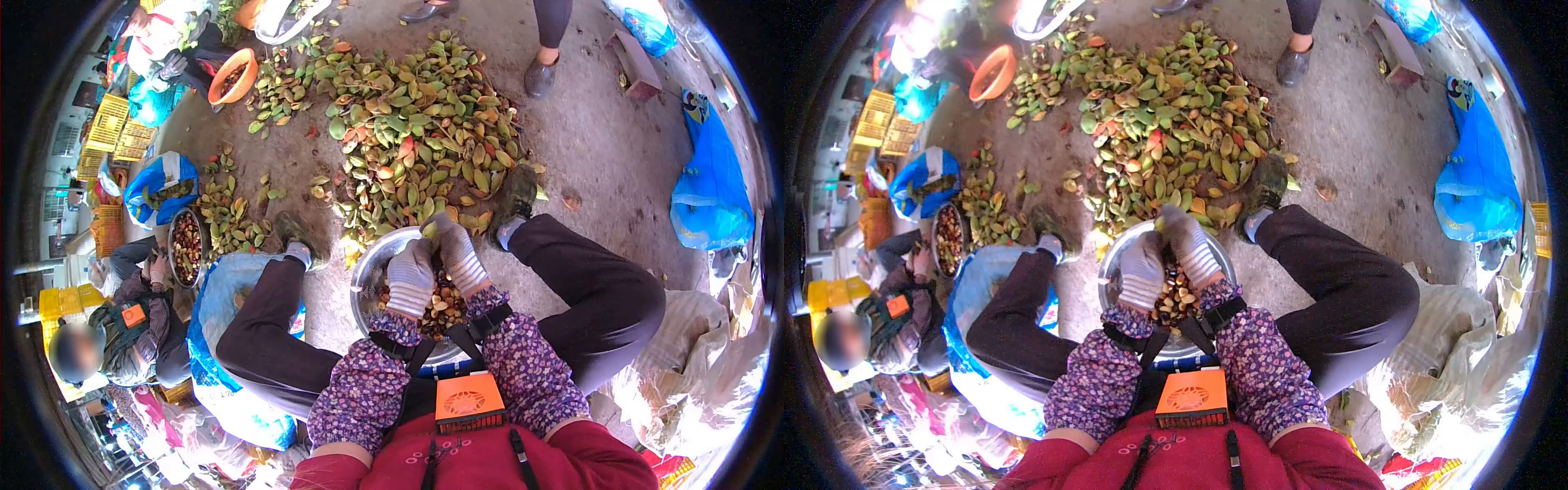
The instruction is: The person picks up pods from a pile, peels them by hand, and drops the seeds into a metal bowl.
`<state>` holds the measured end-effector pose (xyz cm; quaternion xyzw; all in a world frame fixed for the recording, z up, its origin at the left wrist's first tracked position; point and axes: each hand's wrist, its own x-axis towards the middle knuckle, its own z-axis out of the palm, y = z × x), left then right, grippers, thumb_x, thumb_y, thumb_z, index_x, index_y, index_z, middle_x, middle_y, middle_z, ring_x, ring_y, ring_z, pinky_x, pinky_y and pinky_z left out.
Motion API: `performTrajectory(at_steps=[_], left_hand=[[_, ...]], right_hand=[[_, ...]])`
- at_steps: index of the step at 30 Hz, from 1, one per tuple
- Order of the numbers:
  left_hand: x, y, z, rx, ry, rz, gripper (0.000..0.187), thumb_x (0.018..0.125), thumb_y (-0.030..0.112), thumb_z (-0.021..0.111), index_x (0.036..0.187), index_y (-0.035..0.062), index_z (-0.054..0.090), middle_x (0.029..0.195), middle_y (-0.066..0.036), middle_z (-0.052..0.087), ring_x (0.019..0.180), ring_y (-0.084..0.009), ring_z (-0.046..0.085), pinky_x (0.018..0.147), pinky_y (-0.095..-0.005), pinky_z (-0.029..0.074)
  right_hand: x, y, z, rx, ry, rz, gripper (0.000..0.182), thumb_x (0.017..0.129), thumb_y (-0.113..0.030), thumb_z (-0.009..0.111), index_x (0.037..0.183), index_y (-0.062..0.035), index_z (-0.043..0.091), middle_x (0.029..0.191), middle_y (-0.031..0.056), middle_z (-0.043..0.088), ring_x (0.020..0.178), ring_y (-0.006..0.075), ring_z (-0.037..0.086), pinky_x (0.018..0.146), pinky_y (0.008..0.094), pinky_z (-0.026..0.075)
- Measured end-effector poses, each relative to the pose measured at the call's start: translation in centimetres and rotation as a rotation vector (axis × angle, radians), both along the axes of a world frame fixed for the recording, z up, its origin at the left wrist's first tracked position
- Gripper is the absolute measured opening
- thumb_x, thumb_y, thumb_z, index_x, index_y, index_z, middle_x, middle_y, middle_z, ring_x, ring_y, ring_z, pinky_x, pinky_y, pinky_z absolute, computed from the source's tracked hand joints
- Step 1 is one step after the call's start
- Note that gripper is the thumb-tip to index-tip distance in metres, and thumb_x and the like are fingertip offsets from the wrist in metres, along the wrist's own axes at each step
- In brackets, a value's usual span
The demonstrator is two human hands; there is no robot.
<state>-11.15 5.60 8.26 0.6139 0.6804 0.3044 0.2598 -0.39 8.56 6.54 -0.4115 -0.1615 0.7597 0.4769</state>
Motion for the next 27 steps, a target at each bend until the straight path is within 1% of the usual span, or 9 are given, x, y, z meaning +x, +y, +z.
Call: performTrajectory(at_steps=[3,4,10,16,18,21,23,25,27], left_hand=[[-0.6,-0.5,-1.3,-0.028,0.054,-0.062,0.027,0.093,0.019,0.042,0.086,-0.0027,0.056,0.071,-0.023,0.059,0.068,-0.0410,0.058,0.057,-0.0424,0.043],[-0.6,-0.5,-1.3,-0.078,-0.098,-0.041,0.026,0.094,0.019,0.042,0.086,-0.0027,0.055,0.071,-0.021,0.059,0.066,-0.0385,0.058,0.057,-0.0411,0.043],[-0.9,-0.9,-1.9,-0.040,-0.286,-0.044,0.030,0.097,0.020,0.038,0.088,-0.0030,0.056,0.073,-0.017,0.059,0.066,-0.0246,0.057,0.061,-0.0346,0.044],[-1.9,-1.6,-4.5,-0.122,-0.120,0.020,0.060,0.098,0.043,0.024,0.085,-0.0038,0.059,0.067,-0.024,0.058,0.068,-0.0422,0.056,0.058,-0.0435,0.042],[-2.3,-1.1,-4.4,-0.103,-0.090,0.052,0.061,0.097,0.044,0.024,0.083,-0.0037,0.060,0.068,-0.025,0.059,0.068,-0.0433,0.056,0.057,-0.0452,0.042],[-4.3,-0.6,-6.4,-0.311,-0.081,0.188,0.056,0.098,0.040,0.028,0.086,-0.0044,0.061,0.072,-0.027,0.059,0.074,-0.0435,0.058,0.059,-0.0459,0.043],[-5.1,-0.5,-5.8,-0.195,0.160,0.028,0.052,0.098,0.036,0.031,0.085,-0.0049,0.060,0.072,-0.027,0.059,0.074,-0.0421,0.058,0.060,-0.0448,0.043],[-5.5,-0.4,-2.3,-0.157,0.299,-0.183,0.031,0.094,0.009,0.033,0.116,-0.0071,0.046,0.088,-0.021,0.059,0.069,-0.0312,0.057,0.058,-0.0366,0.046],[-5.6,0.1,-0.5,-0.183,0.294,-0.217,0.031,0.093,0.010,0.035,0.117,-0.0066,0.045,0.087,-0.020,0.058,0.069,-0.0312,0.057,0.059,-0.0378,0.046]], right_hand=[[-1.2,0.3,-1.3,0.305,-0.633,0.091,0.052,0.088,-0.046,0.054,0.094,0.0050,0.056,0.075,0.0078,0.059,0.069,0.0117,0.050,0.065,0.0278,0.044],[-0.9,0.1,0.1,0.266,-0.780,0.099,0.048,0.086,-0.039,0.058,0.092,0.0077,0.055,0.074,0.0198,0.061,0.070,0.0238,0.058,0.063,0.0358,0.046],[-2.4,-0.8,-0.7,0.364,-0.771,-0.068,0.052,0.085,-0.046,0.057,0.086,0.0062,0.054,0.069,0.0191,0.059,0.065,0.0227,0.057,0.060,0.0350,0.045],[-3.3,-1.0,-0.4,0.504,-0.984,-0.029,0.044,0.089,-0.041,0.052,0.088,0.0030,0.052,0.067,0.0220,0.054,0.062,0.0310,0.055,0.058,0.0372,0.044],[-4.2,-1.0,-4.1,0.500,-0.844,-0.012,0.041,0.090,-0.039,0.051,0.091,0.0028,0.052,0.067,0.0230,0.054,0.062,0.0325,0.055,0.058,0.0383,0.044],[-3.9,-2.1,-0.3,0.636,-0.883,0.039,0.036,0.092,-0.035,0.050,0.097,0.0006,0.052,0.073,0.0165,0.057,0.061,0.0264,0.055,0.057,0.0352,0.044],[-4.1,-2.3,-0.1,0.387,-0.365,-0.065,0.035,0.092,-0.036,0.051,0.101,-0.0018,0.053,0.081,0.0055,0.058,0.059,0.0146,0.051,0.054,0.0270,0.043],[-1.6,-2.5,2.5,0.238,-0.234,0.244,0.047,0.090,-0.039,0.053,0.116,0.0005,0.051,0.099,0.0068,0.058,0.090,0.0129,0.053,0.078,0.0253,0.044],[-0.8,-2.2,3.0,0.271,-0.194,0.293,0.048,0.090,-0.037,0.055,0.119,0.0009,0.050,0.097,0.0041,0.057,0.083,0.0095,0.053,0.072,0.0226,0.044]])
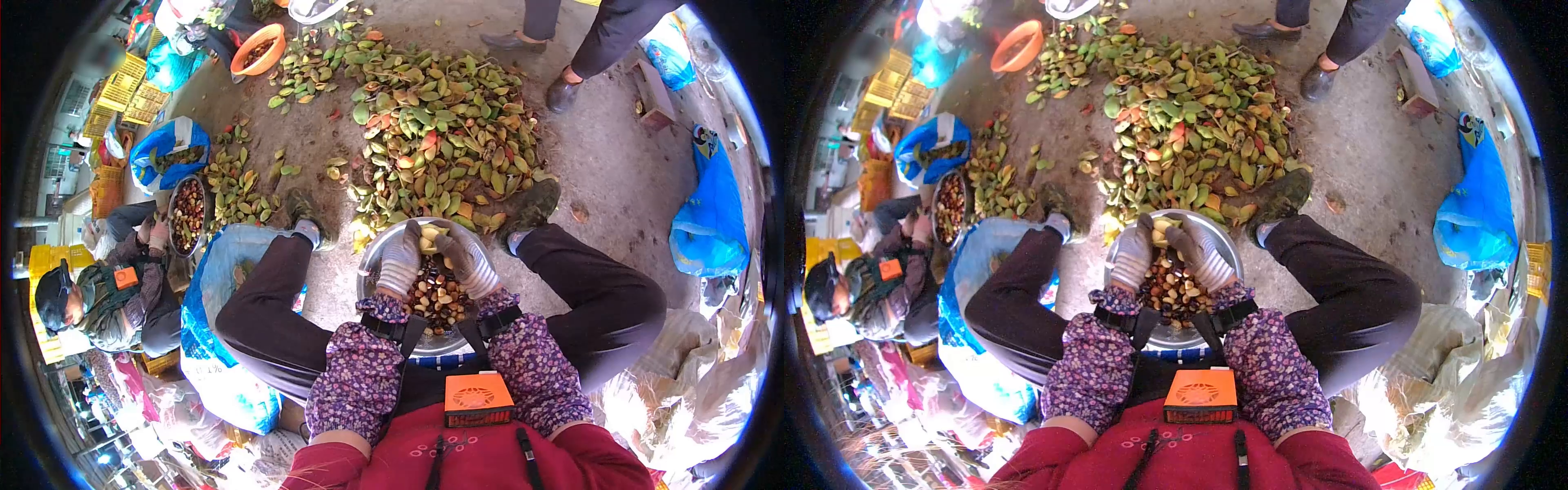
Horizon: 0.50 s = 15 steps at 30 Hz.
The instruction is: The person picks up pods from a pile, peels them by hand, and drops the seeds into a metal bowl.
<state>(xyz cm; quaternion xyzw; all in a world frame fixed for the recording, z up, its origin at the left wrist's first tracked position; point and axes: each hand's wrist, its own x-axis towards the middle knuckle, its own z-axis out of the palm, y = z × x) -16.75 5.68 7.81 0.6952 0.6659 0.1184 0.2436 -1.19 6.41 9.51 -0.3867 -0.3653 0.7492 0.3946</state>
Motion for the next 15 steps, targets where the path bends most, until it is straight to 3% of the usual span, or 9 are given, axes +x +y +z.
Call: performTrajectory(at_steps=[3,4,6,8,10,11,12,14,15], left_hand=[[-0.1,0.2,-0.1,0.011,0.099,-0.025,0.025,0.091,0.013,0.038,0.101,-0.0022,0.056,0.079,-0.021,0.059,0.074,-0.0344,0.057,0.066,-0.0408,0.046],[0.1,0.3,0.6,0.011,0.097,-0.029,0.025,0.091,0.013,0.038,0.101,-0.0022,0.056,0.079,-0.021,0.059,0.074,-0.0344,0.057,0.066,-0.0408,0.046],[0.7,0.8,2.7,-0.155,0.090,-0.039,0.027,0.091,0.013,0.036,0.094,-0.0010,0.059,0.079,-0.021,0.060,0.079,-0.0336,0.059,0.070,-0.0402,0.046],[0.0,0.0,-2.1,-0.062,0.129,-0.097,0.031,0.094,0.015,0.035,0.093,-0.0014,0.060,0.081,-0.020,0.061,0.081,-0.0312,0.061,0.068,-0.0399,0.047],[-0.3,-0.6,-5.6,0.249,-0.071,-0.042,0.035,0.094,0.021,0.034,0.086,-0.0012,0.061,0.076,-0.024,0.059,0.074,-0.0411,0.057,0.065,-0.0470,0.045],[0.0,-0.6,-5.1,-0.027,-0.257,0.176,0.041,0.096,0.027,0.034,0.086,-0.0026,0.061,0.076,-0.026,0.059,0.074,-0.0423,0.056,0.064,-0.0454,0.044],[-0.1,-0.4,-6.0,-0.202,-0.442,0.398,0.048,0.096,0.036,0.037,0.085,-0.0056,0.061,0.072,-0.023,0.060,0.067,-0.0362,0.057,0.061,-0.0425,0.044],[1.3,-0.7,-4.9,-0.139,-0.846,0.655,0.052,0.094,0.040,0.043,0.084,-0.0079,0.060,0.070,-0.017,0.061,0.064,-0.0262,0.056,0.059,-0.0382,0.043],[1.7,-1.0,-4.8,0.045,-0.697,0.603,0.048,0.094,0.040,0.045,0.089,-0.0050,0.061,0.076,-0.010,0.063,0.067,-0.0180,0.055,0.059,-0.0340,0.044]], right_hand=[[0.7,0.1,0.1,0.100,-0.141,0.116,0.049,0.086,-0.038,0.060,0.115,0.0014,0.052,0.087,-0.0003,0.057,0.059,0.0024,0.048,0.050,0.0168,0.038],[0.6,0.1,-0.5,0.100,-0.143,0.113,0.049,0.086,-0.038,0.060,0.115,0.0014,0.052,0.087,-0.0003,0.057,0.059,0.0024,0.048,0.050,0.0168,0.038],[0.6,0.5,-1.7,0.195,-0.441,0.071,0.039,0.084,-0.032,0.063,0.106,-0.0001,0.060,0.084,0.0082,0.065,0.066,0.0134,0.058,0.062,0.0270,0.047],[0.2,0.7,-1.9,0.147,-0.556,0.044,0.038,0.082,-0.030,0.066,0.101,0.0021,0.061,0.087,0.0148,0.066,0.073,0.0204,0.061,0.068,0.0320,0.048],[-0.2,0.6,-1.9,0.173,-0.602,0.007,0.040,0.081,-0.033,0.067,0.098,0.0027,0.061,0.081,0.0079,0.061,0.065,0.0125,0.057,0.057,0.0265,0.046],[-0.4,0.5,-1.1,0.310,-0.718,-0.057,0.035,0.082,-0.030,0.066,0.091,0.0033,0.062,0.087,0.0134,0.064,0.076,0.0181,0.060,0.067,0.0323,0.048],[-0.5,0.4,-0.5,0.297,-0.693,-0.044,0.033,0.083,-0.026,0.065,0.097,0.0037,0.060,0.090,0.0157,0.064,0.084,0.0204,0.061,0.073,0.0336,0.047],[-1.4,-0.1,-2.9,0.160,-0.493,-0.085,0.036,0.083,-0.025,0.065,0.102,0.0042,0.057,0.092,0.0155,0.063,0.085,0.0206,0.060,0.074,0.0325,0.047],[-2.0,-0.1,-4.9,0.147,-0.465,-0.096,0.039,0.082,-0.023,0.066,0.107,0.0043,0.054,0.094,0.0155,0.063,0.088,0.0216,0.060,0.077,0.0319,0.047]])
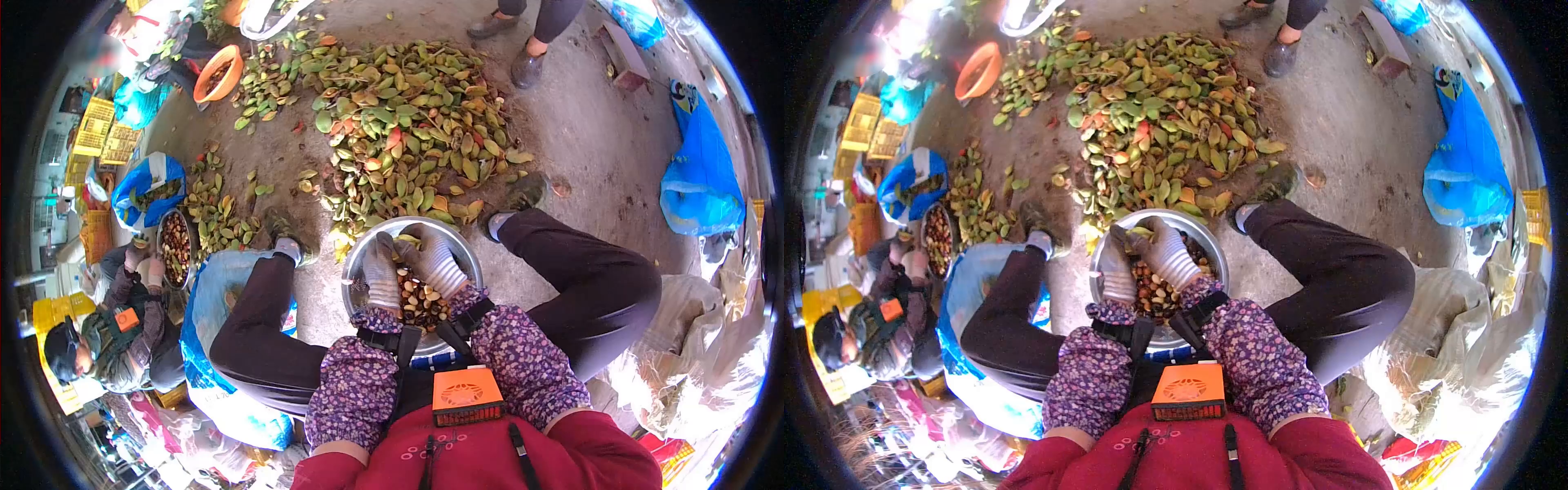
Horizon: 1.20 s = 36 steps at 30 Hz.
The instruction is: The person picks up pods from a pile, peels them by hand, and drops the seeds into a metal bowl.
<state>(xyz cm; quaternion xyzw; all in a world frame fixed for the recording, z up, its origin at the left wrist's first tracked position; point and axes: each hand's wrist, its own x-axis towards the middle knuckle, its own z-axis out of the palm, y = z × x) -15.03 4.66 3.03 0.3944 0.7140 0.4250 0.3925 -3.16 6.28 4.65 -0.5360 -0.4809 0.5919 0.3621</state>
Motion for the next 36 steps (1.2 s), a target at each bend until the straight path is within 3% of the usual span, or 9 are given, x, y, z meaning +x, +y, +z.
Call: performTrajectory(at_steps=[1,4,8,13,16,19,22,26,36], left_hand=[[0.2,-0.2,-1.0,-0.005,0.006,-0.010,0.048,0.094,0.040,0.045,0.089,-0.0050,0.061,0.076,-0.010,0.063,0.067,-0.0180,0.055,0.059,-0.0340,0.044],[1.3,-0.2,-2.2,0.070,-0.914,0.273,0.038,0.095,0.033,0.044,0.102,-0.0029,0.054,0.099,-0.012,0.062,0.079,-0.0164,0.059,0.070,-0.0273,0.049],[0.7,0.0,-1.2,0.155,-0.507,0.133,0.042,0.097,0.031,0.037,0.113,-0.0081,0.043,0.108,-0.020,0.059,0.094,-0.0244,0.059,0.084,-0.0306,0.049],[1.1,0.8,0.4,0.153,-0.519,0.105,0.041,0.097,0.032,0.038,0.113,-0.0045,0.048,0.106,-0.018,0.060,0.098,-0.0243,0.057,0.089,-0.0326,0.045],[2.0,0.9,2.7,0.188,-0.052,-0.129,0.033,0.097,0.022,0.033,0.108,-0.0041,0.051,0.101,-0.018,0.062,0.096,-0.0239,0.058,0.085,-0.0320,0.046],[2.3,0.7,2.4,0.249,-0.047,-0.160,0.034,0.097,0.024,0.035,0.105,-0.0041,0.052,0.097,-0.016,0.063,0.092,-0.0230,0.060,0.083,-0.0314,0.046],[3.2,0.7,1.7,0.346,-0.029,-0.159,0.031,0.095,0.019,0.036,0.103,-0.0034,0.055,0.093,-0.012,0.064,0.079,-0.0177,0.059,0.075,-0.0288,0.046],[4.2,0.3,4.4,0.334,-0.052,-0.223,0.025,0.091,0.008,0.038,0.105,-0.0024,0.057,0.094,-0.012,0.064,0.075,-0.0155,0.059,0.070,-0.0268,0.046],[1.9,1.5,1.8,0.145,-0.448,-0.120,0.026,0.094,0.017,0.042,0.109,-0.0031,0.050,0.099,-0.015,0.064,0.084,-0.0183,0.060,0.074,-0.0270,0.047]], right_hand=[[-0.3,-0.1,-0.7,-0.005,0.006,-0.010,0.039,0.082,-0.023,0.066,0.107,0.0043,0.054,0.094,0.0155,0.063,0.088,0.0216,0.060,0.077,0.0319,0.047],[-0.7,-0.1,-0.8,0.069,-0.030,0.056,0.036,0.082,-0.018,0.065,0.109,0.0033,0.053,0.098,0.0173,0.062,0.091,0.0246,0.060,0.081,0.0325,0.047],[-0.5,0.0,-0.9,0.104,-0.157,0.275,0.039,0.077,-0.019,0.065,0.112,-0.0059,0.054,0.099,0.0231,0.061,0.095,0.0388,0.058,0.081,0.0395,0.047],[-0.3,-0.2,0.7,0.108,-0.287,0.250,0.034,0.082,-0.021,0.056,0.114,-0.0087,0.055,0.101,0.0234,0.060,0.096,0.0400,0.056,0.080,0.0417,0.047],[-0.5,-0.8,-1.4,0.014,-0.306,0.216,0.034,0.087,-0.021,0.051,0.115,-0.0033,0.054,0.101,0.0253,0.060,0.097,0.0401,0.056,0.082,0.0410,0.046],[-2.1,-1.5,-5.1,-0.020,0.054,0.067,0.035,0.089,-0.015,0.049,0.117,0.0066,0.050,0.104,0.0236,0.060,0.098,0.0328,0.058,0.085,0.0359,0.045],[-1.8,-1.7,-3.4,-0.213,0.227,-0.093,0.030,0.088,0.000,0.048,0.117,0.0043,0.049,0.111,0.0135,0.057,0.098,0.0208,0.055,0.083,0.0300,0.046],[-1.3,-1.7,-2.8,-0.344,0.507,-0.237,0.026,0.090,-0.004,0.049,0.114,0.0038,0.051,0.107,0.0100,0.059,0.093,0.0143,0.055,0.080,0.0275,0.046],[-0.1,-1.4,-2.2,0.131,-0.003,0.019,0.025,0.087,-0.009,0.051,0.107,0.0050,0.054,0.099,0.0243,0.061,0.093,0.0342,0.059,0.080,0.0346,0.046]])
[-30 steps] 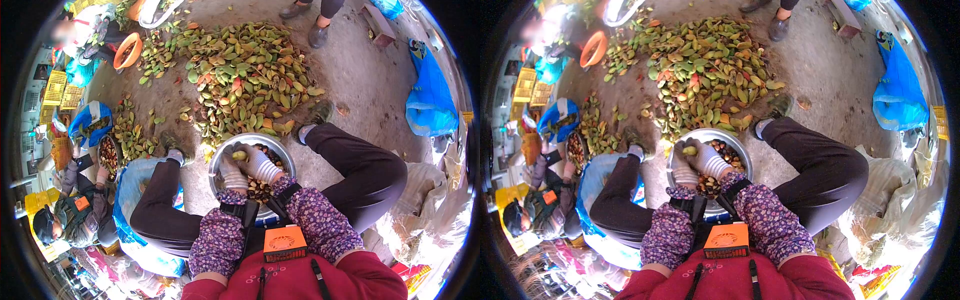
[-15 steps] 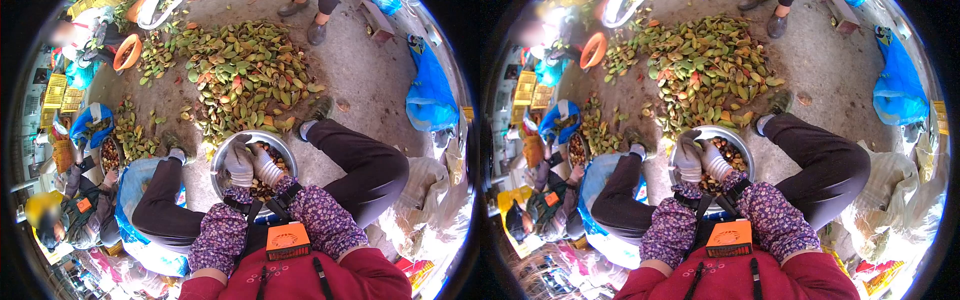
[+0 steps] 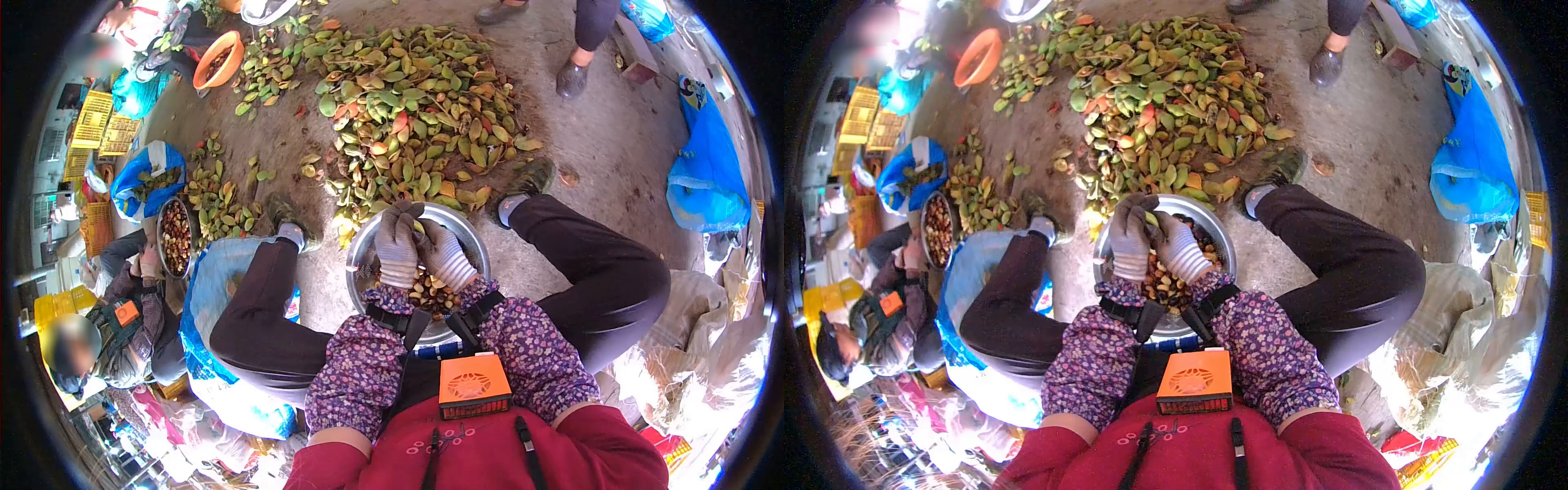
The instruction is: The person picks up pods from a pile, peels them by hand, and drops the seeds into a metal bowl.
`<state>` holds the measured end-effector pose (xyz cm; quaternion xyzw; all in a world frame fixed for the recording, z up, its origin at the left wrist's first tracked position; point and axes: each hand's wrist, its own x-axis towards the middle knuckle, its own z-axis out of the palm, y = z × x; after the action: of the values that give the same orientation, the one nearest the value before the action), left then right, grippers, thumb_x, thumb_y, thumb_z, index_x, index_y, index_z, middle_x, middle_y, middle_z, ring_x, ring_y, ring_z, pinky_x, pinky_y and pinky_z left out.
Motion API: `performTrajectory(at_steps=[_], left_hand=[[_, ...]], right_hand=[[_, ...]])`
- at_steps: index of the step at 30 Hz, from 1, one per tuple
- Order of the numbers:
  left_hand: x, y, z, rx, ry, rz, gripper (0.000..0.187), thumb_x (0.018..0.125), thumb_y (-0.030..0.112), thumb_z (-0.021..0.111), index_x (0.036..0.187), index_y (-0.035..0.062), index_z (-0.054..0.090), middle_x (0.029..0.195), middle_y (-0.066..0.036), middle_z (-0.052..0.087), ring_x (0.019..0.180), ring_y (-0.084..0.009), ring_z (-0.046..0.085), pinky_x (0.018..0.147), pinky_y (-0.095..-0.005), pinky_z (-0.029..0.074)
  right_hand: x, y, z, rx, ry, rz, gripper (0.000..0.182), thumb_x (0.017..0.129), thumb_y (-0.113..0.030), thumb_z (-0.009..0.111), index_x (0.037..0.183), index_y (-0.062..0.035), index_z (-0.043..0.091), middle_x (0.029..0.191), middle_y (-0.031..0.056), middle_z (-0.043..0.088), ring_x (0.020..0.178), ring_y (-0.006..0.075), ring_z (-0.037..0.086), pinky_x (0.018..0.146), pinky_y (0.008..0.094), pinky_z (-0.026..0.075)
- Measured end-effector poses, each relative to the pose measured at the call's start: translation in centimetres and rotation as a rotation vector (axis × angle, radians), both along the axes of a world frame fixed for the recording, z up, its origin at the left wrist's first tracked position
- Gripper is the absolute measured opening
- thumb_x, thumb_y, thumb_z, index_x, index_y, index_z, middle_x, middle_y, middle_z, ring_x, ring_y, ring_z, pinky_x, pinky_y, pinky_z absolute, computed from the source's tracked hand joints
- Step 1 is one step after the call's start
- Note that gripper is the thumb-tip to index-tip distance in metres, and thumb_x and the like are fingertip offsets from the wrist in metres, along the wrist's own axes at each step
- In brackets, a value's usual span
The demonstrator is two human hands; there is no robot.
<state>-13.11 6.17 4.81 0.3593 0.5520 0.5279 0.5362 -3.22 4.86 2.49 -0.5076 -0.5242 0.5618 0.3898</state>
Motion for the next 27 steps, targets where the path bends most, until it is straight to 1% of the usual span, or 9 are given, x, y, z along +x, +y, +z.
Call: performTrajectory(at_steps=[9,11,13,16,19,20,22,25,27], left_hand=[[-1.4,0.2,1.0,-0.109,-0.047,0.058,0.029,0.095,0.019,0.038,0.104,-0.0042,0.053,0.095,-0.017,0.065,0.082,-0.0215,0.062,0.077,-0.0289,0.049],[-1.9,0.8,0.1,-0.289,-0.374,0.254,0.027,0.094,0.018,0.039,0.105,-0.0028,0.053,0.098,-0.015,0.064,0.083,-0.0227,0.062,0.078,-0.0294,0.049],[-2.1,-0.3,-0.4,-0.098,0.152,0.053,0.028,0.093,0.020,0.041,0.110,-0.0012,0.050,0.100,-0.014,0.062,0.088,-0.0223,0.061,0.080,-0.0289,0.049],[-2.0,-0.2,-0.1,-0.141,-0.568,0.240,0.030,0.091,0.013,0.044,0.118,-0.0012,0.044,0.112,-0.017,0.057,0.100,-0.0231,0.058,0.086,-0.0322,0.048],[-2.9,-0.8,-4.8,-0.064,-0.420,0.233,0.031,0.092,0.017,0.042,0.117,-0.0022,0.044,0.114,-0.017,0.056,0.101,-0.0242,0.057,0.089,-0.0344,0.047],[-3.0,-0.9,-5.9,-0.044,-0.407,0.250,0.032,0.093,0.019,0.040,0.117,-0.0027,0.044,0.115,-0.017,0.055,0.101,-0.0245,0.057,0.089,-0.0351,0.047],[-2.7,-0.9,-6.5,-0.030,-0.341,0.304,0.033,0.094,0.019,0.037,0.117,-0.0029,0.043,0.115,-0.016,0.055,0.100,-0.0250,0.057,0.091,-0.0361,0.046],[-2.7,-1.0,-5.9,-0.087,-0.592,0.387,0.030,0.096,0.017,0.034,0.118,-0.0006,0.044,0.112,-0.015,0.057,0.098,-0.0251,0.057,0.091,-0.0354,0.046],[-2.8,-1.1,-7.0,0.029,-0.289,0.319,0.031,0.096,0.020,0.036,0.119,0.0012,0.044,0.110,-0.015,0.058,0.098,-0.0251,0.057,0.091,-0.0352,0.046]], right_hand=[[-0.5,-0.2,-1.2,-0.175,0.306,0.053,0.028,0.085,-0.005,0.053,0.111,0.0053,0.053,0.099,0.0200,0.062,0.091,0.0297,0.059,0.081,0.0329,0.045],[-0.4,0.2,0.0,-0.019,0.170,0.095,0.030,0.085,-0.005,0.053,0.113,0.0053,0.052,0.099,0.0197,0.062,0.092,0.0277,0.059,0.082,0.0319,0.045],[0.2,0.2,1.5,0.016,0.031,0.117,0.032,0.085,-0.005,0.053,0.115,0.0053,0.051,0.099,0.0201,0.062,0.091,0.0273,0.060,0.082,0.0313,0.045],[0.3,0.2,2.1,-0.025,0.021,0.012,0.033,0.084,-0.009,0.057,0.114,0.0027,0.051,0.093,0.0199,0.063,0.085,0.0276,0.062,0.076,0.0326,0.048],[-0.8,-0.4,1.0,-0.022,-0.029,-0.268,0.029,0.082,-0.011,0.059,0.108,0.0024,0.055,0.088,0.0219,0.063,0.082,0.0305,0.063,0.073,0.0336,0.048],[-0.9,-0.4,2.4,0.025,0.000,-0.195,0.026,0.083,-0.011,0.061,0.104,0.0041,0.057,0.092,0.0168,0.063,0.083,0.0241,0.062,0.075,0.0324,0.048],[-0.9,-1.0,3.5,0.032,-0.171,-0.125,0.024,0.083,-0.014,0.061,0.099,0.0032,0.059,0.090,0.0209,0.062,0.084,0.0314,0.061,0.074,0.0353,0.048],[-1.3,-1.1,3.0,0.043,-0.279,-0.166,0.024,0.082,-0.015,0.061,0.098,0.0026,0.060,0.089,0.0220,0.061,0.085,0.0358,0.060,0.073,0.0373,0.048],[-1.4,-1.1,3.2,0.059,-0.344,-0.196,0.023,0.082,-0.015,0.060,0.098,0.0022,0.060,0.088,0.0218,0.061,0.085,0.0373,0.059,0.073,0.0382,0.047]])
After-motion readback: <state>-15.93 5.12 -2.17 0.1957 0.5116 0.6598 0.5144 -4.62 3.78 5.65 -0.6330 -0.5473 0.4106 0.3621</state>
